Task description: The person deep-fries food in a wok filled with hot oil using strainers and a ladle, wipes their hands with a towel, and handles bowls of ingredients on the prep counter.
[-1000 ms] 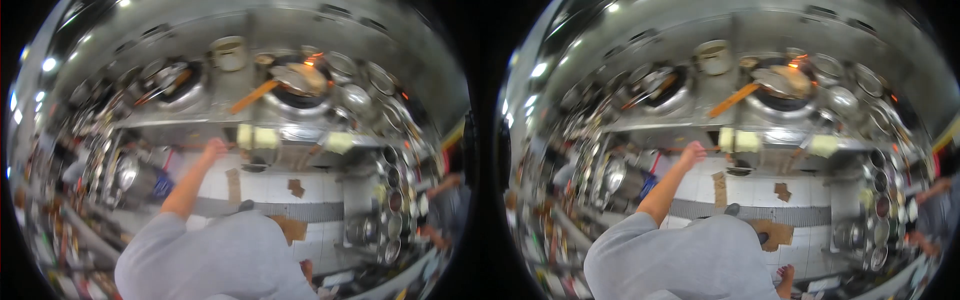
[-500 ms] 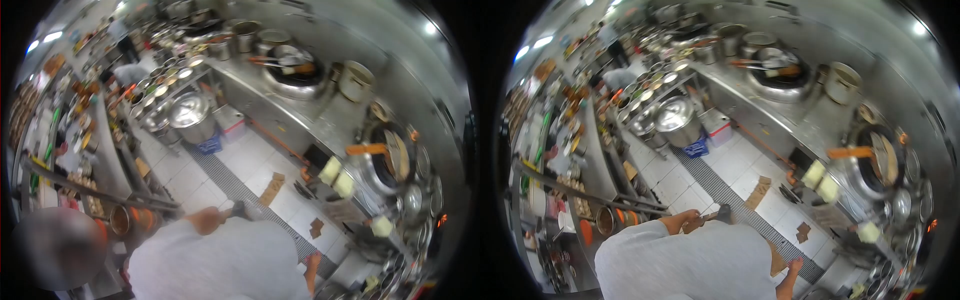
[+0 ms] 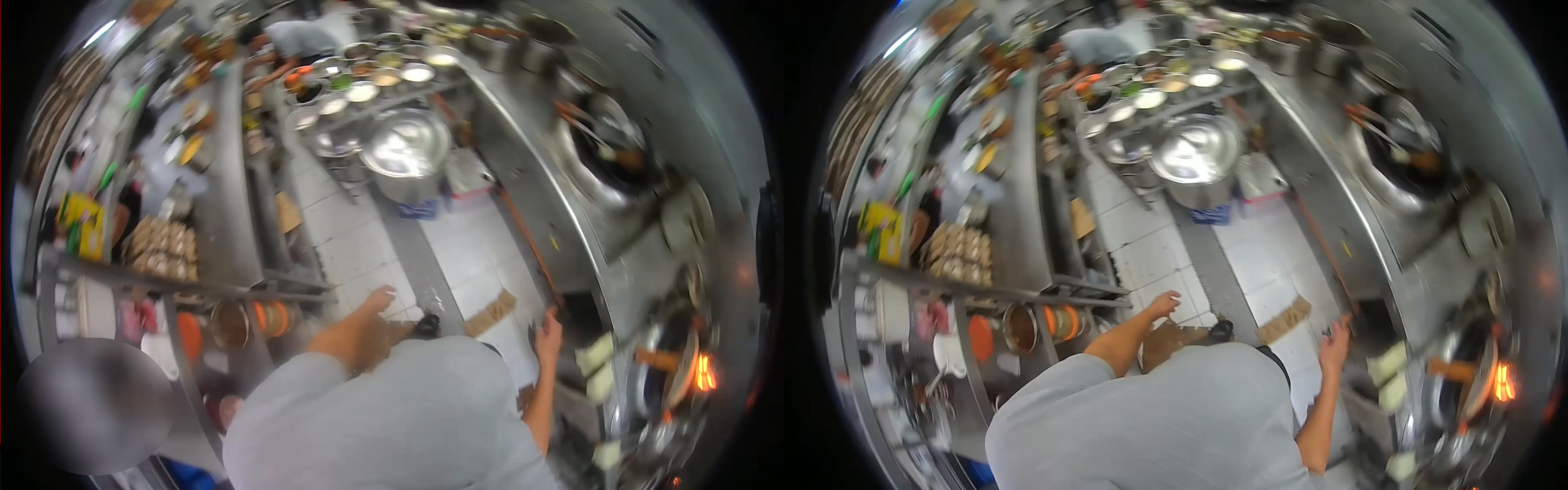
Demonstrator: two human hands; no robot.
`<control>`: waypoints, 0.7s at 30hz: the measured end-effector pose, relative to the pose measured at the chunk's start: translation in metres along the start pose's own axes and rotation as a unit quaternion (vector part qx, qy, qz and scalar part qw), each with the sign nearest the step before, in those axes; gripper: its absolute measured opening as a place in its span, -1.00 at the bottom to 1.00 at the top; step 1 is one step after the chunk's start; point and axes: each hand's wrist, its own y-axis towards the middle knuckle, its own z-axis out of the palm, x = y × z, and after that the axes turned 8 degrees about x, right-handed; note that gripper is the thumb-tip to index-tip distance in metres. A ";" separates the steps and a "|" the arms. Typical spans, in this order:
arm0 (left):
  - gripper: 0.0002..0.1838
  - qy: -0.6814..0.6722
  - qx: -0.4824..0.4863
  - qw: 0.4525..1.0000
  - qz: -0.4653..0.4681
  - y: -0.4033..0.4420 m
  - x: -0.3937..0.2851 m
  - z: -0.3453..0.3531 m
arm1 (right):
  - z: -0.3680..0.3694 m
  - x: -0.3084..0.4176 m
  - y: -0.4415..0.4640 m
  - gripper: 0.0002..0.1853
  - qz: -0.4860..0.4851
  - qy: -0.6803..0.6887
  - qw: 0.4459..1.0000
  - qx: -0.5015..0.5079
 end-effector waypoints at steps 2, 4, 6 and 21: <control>-0.66 0.004 -0.041 0.998 -0.056 -0.015 -0.011 -0.007 | -0.020 0.038 0.040 -0.44 0.019 -0.011 0.999 0.032; -0.64 0.029 -0.085 0.995 -0.044 -0.014 0.008 -0.001 | -0.021 0.056 0.081 -0.43 -0.016 0.017 0.999 0.040; -0.63 0.061 -0.122 0.990 -0.032 -0.022 0.020 0.000 | -0.017 0.072 0.122 -0.43 -0.047 0.044 0.997 0.051; -0.69 0.171 -0.214 0.954 0.117 0.015 0.053 0.057 | -0.035 0.221 0.375 -0.52 -0.261 0.083 0.955 0.116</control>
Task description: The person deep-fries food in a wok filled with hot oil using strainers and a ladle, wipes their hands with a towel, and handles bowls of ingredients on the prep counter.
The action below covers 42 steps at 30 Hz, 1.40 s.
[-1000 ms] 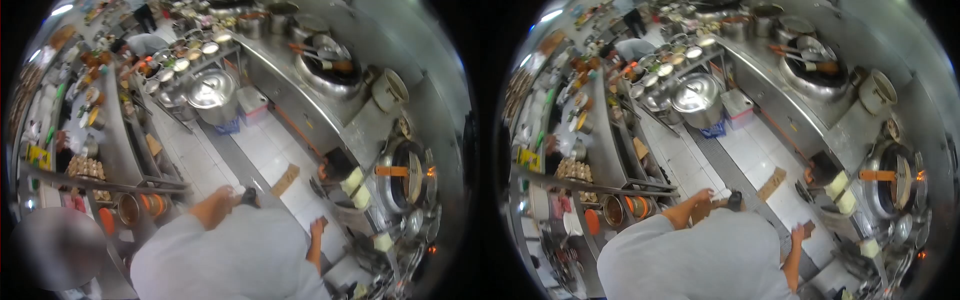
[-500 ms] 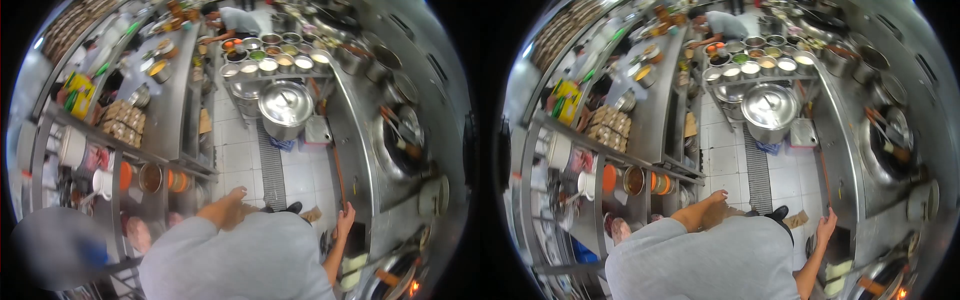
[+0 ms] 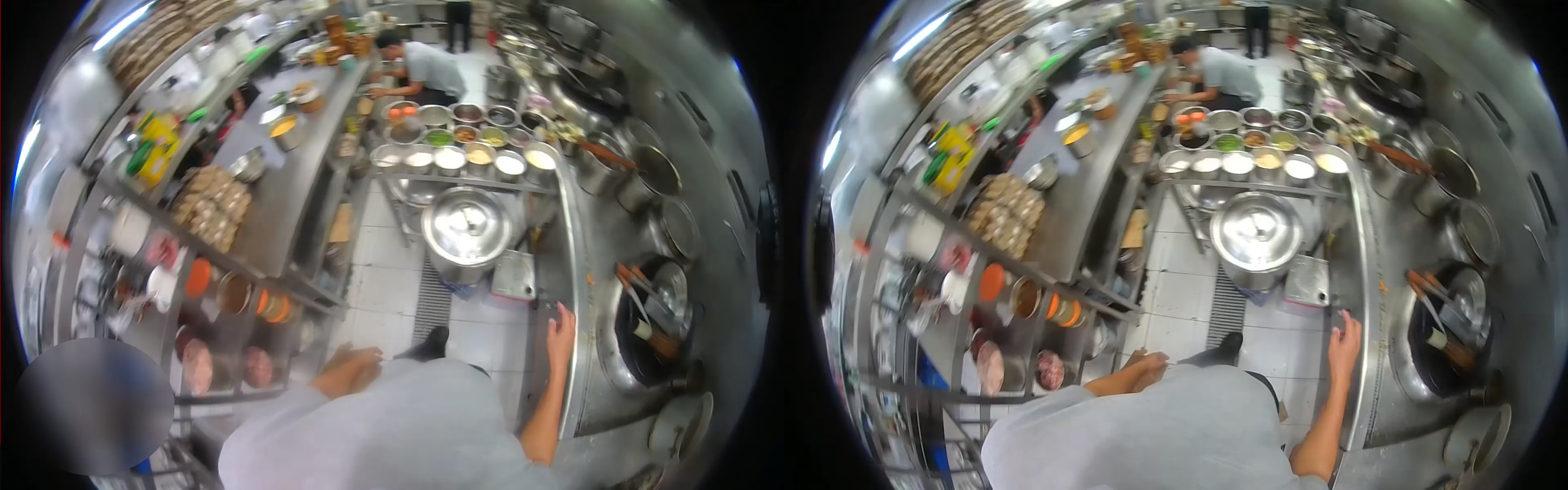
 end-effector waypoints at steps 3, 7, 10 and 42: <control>-0.67 -0.277 0.123 0.926 -0.225 0.054 -0.035 -0.021 | -0.021 -0.013 0.040 -0.53 -0.008 -0.030 0.999 -0.030; -0.60 -0.320 0.153 0.906 -0.230 0.117 -0.108 -0.077 | -0.069 -0.016 0.080 -0.56 -0.014 -0.162 0.984 -0.075; -0.60 -0.465 0.172 0.834 -0.241 0.183 -0.091 -0.092 | -0.122 -0.024 0.113 -0.55 0.023 -0.217 0.970 -0.110; -0.61 -0.268 0.081 0.892 -0.354 0.291 -0.301 -0.196 | -0.371 -0.399 0.490 -0.74 0.269 -0.462 0.845 0.011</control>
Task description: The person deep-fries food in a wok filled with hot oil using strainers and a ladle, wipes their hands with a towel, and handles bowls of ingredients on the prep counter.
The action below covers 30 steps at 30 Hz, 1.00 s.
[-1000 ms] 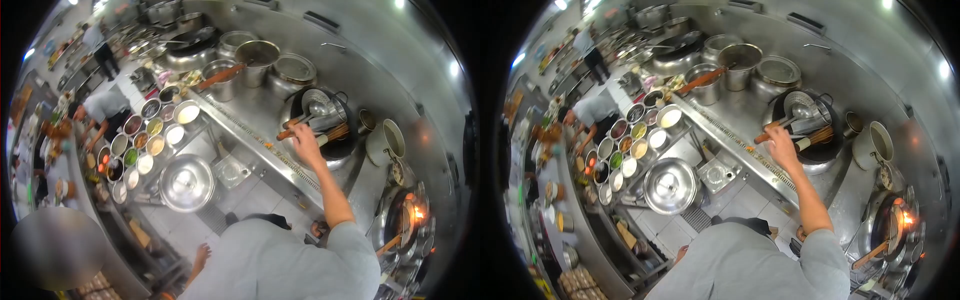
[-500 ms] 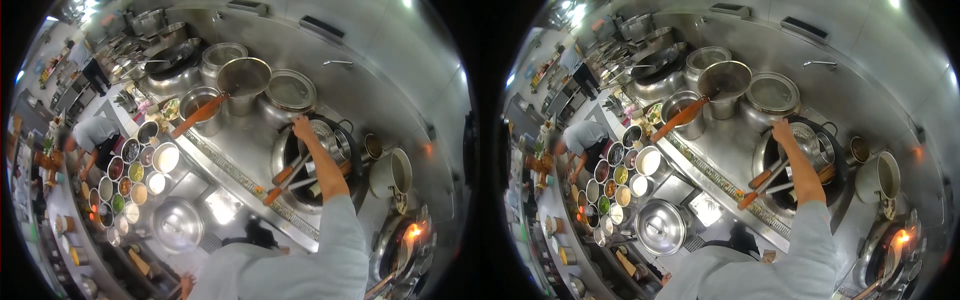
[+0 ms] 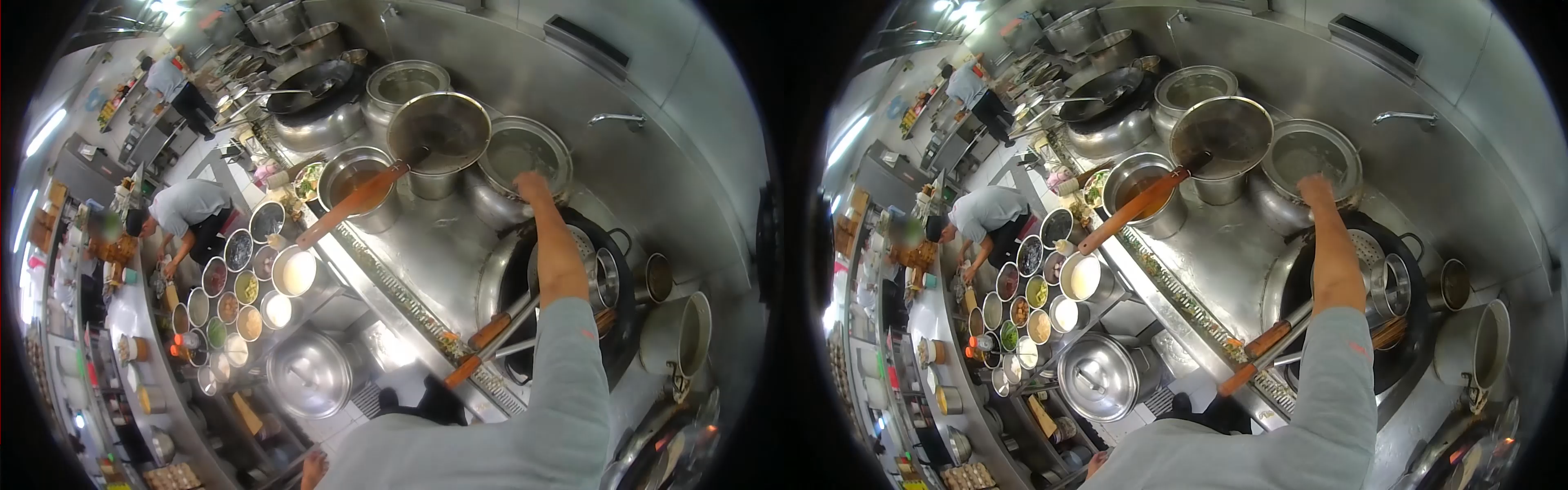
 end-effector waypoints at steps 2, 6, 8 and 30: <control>-0.61 0.006 0.009 1.000 0.010 0.015 -0.004 -0.007 | -0.019 0.008 -0.018 -0.75 -0.007 0.023 0.998 0.059; -0.59 0.032 0.077 0.995 0.053 0.066 0.004 -0.026 | 0.008 0.008 -0.100 -0.66 -0.080 0.185 0.974 -0.107; -0.59 0.031 0.143 0.987 0.074 0.110 0.016 -0.046 | 0.034 0.003 -0.161 -0.65 -0.099 0.076 0.967 -0.222; -0.58 0.570 0.495 0.645 0.119 0.165 -0.059 0.142 | 0.291 0.198 -1.033 -0.32 0.589 0.334 0.730 0.099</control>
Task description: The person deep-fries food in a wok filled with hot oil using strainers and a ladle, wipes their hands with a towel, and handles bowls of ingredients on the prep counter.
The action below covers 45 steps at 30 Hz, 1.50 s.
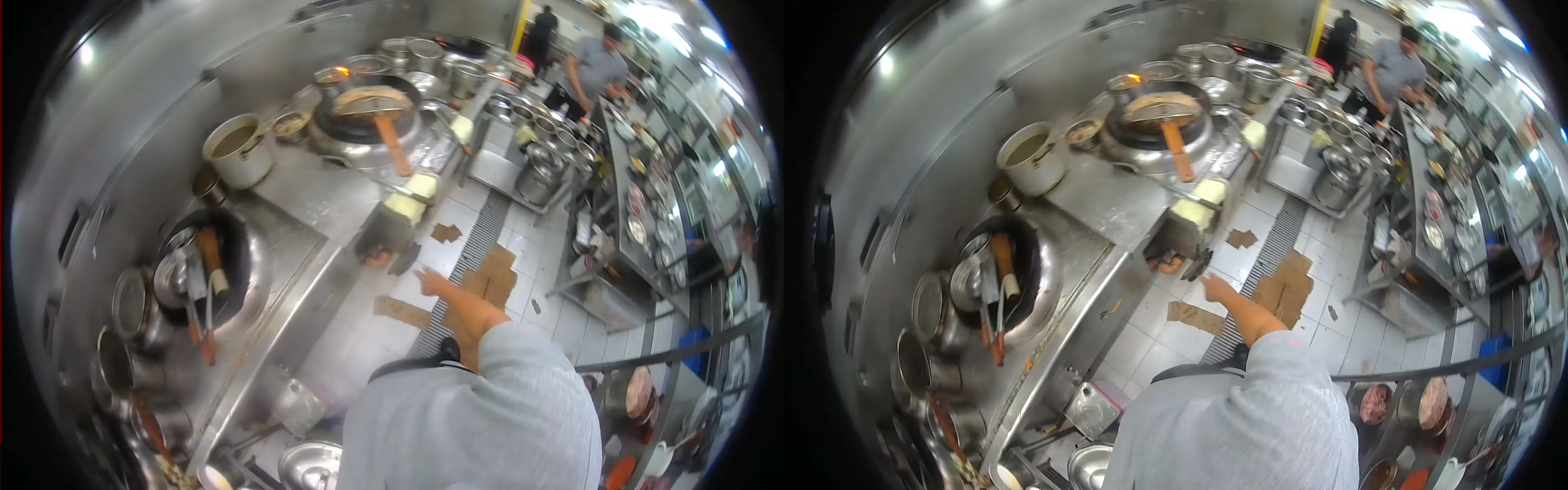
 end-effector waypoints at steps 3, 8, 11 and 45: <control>-0.58 0.064 0.041 0.997 -0.001 0.017 -0.031 0.041 | 0.100 -0.145 -0.086 -0.66 0.063 -0.065 0.994 0.055; -0.58 0.168 0.068 0.983 -0.026 0.044 -0.068 0.107 | 0.269 -0.302 -0.265 -0.71 0.331 0.128 0.929 -0.110; -0.58 0.233 0.061 0.970 -0.041 0.053 -0.091 0.144 | 0.292 -0.334 -0.362 -0.64 0.419 0.174 0.886 -0.096; -0.64 0.298 0.281 0.912 -0.026 0.299 -0.340 0.586 | 0.199 -0.492 -0.399 -0.34 0.618 0.374 0.679 -0.128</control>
